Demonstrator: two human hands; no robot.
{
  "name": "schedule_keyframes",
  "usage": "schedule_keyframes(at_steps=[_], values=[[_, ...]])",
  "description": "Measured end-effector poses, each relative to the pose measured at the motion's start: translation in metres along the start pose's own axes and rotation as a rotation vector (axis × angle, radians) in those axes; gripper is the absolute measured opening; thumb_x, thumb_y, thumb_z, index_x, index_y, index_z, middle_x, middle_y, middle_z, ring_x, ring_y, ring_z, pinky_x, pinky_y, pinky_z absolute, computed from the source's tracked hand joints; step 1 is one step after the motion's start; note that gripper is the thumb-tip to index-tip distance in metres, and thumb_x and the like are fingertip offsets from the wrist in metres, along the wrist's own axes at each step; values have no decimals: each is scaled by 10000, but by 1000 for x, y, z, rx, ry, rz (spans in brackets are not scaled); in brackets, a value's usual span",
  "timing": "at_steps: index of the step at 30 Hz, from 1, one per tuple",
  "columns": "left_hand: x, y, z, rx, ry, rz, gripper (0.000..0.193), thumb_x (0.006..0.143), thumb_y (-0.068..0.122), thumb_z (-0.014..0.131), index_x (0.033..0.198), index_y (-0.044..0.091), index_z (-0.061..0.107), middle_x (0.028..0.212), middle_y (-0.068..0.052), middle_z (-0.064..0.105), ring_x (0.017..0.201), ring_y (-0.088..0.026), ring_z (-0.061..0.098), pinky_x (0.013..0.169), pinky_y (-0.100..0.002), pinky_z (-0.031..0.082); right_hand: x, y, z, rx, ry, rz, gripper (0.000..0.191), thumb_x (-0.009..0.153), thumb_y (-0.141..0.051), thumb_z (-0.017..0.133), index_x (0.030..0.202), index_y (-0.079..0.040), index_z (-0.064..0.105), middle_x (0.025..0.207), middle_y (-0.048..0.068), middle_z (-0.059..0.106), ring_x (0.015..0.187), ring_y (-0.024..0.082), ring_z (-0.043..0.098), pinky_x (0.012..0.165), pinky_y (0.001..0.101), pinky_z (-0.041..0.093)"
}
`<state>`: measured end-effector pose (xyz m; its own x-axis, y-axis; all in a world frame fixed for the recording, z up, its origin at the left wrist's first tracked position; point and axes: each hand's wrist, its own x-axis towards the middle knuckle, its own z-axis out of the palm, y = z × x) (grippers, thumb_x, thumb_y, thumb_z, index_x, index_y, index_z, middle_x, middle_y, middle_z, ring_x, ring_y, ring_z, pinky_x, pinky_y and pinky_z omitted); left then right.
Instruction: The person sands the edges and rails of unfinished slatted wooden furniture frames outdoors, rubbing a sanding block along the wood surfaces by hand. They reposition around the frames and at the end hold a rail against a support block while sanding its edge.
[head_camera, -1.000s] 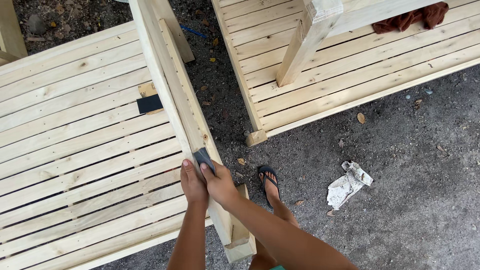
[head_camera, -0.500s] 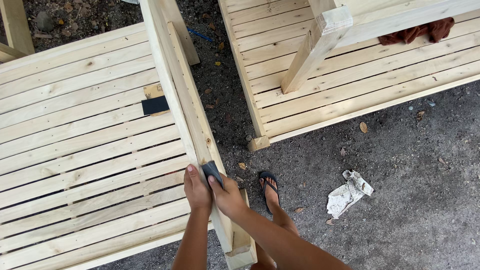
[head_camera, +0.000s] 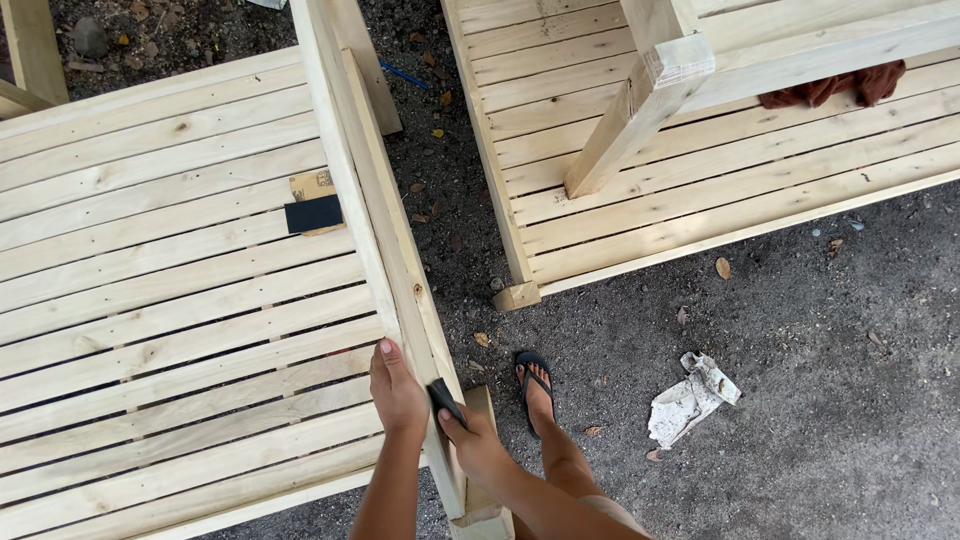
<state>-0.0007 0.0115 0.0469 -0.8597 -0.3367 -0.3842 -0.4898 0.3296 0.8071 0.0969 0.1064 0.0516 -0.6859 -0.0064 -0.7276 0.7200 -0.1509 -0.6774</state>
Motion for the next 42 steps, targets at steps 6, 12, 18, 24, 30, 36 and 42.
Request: schedule_keyframes(at_steps=[6,12,18,24,30,36,42], values=[[13,-34,0,-58,-20,9,748,1020,604,280,1346,5,587,1310,-209,644,1193,-374,609,1013,-420,448,130,-95,36,25,75,-148,533,1010,-484,497,1247,-29,642,1003,46,707,931,132,638,871,285,486],[3,-29,-2,37,-6,65,770,1031,617,252,1346,-3,583,1298,-235,637,1196,-422,593,1022,-469,435,44,16,11,64,1,-56,584,974,-524,491,1321,-70,613,1208,-2,680,1136,87,560,1012,258,392],[9,-27,0,60,-17,34,742,1036,597,243,1327,14,600,1275,-234,642,1170,-436,598,998,-495,444,53,25,12,138,43,172,518,988,-472,522,1306,-74,618,1264,48,671,1216,95,528,1059,273,341],[5,-23,-2,49,-16,61,700,1041,569,256,1301,26,615,1209,-215,666,1117,-406,624,966,-479,467,148,-69,27,145,14,-10,613,1002,-536,458,1262,-9,631,1143,102,707,1036,178,614,969,328,451],[9,-21,0,71,-14,87,697,1049,558,246,1292,18,614,1194,-222,665,1123,-422,613,970,-486,460,55,51,6,121,-9,115,629,989,-542,537,1174,35,707,1050,96,679,984,139,557,893,279,425],[13,-20,-1,72,7,91,721,1046,569,253,1319,-1,601,1254,-234,650,1166,-431,599,984,-490,455,101,-6,15,50,81,95,605,994,-536,518,1280,-9,600,1197,68,651,1128,141,558,1022,312,397],[11,-18,-2,56,9,105,738,1041,586,255,1304,-5,611,1243,-233,663,1164,-422,617,1001,-483,462,160,-72,27,88,70,72,681,977,-596,490,1265,11,600,1177,125,670,1101,220,591,1003,356,422]])
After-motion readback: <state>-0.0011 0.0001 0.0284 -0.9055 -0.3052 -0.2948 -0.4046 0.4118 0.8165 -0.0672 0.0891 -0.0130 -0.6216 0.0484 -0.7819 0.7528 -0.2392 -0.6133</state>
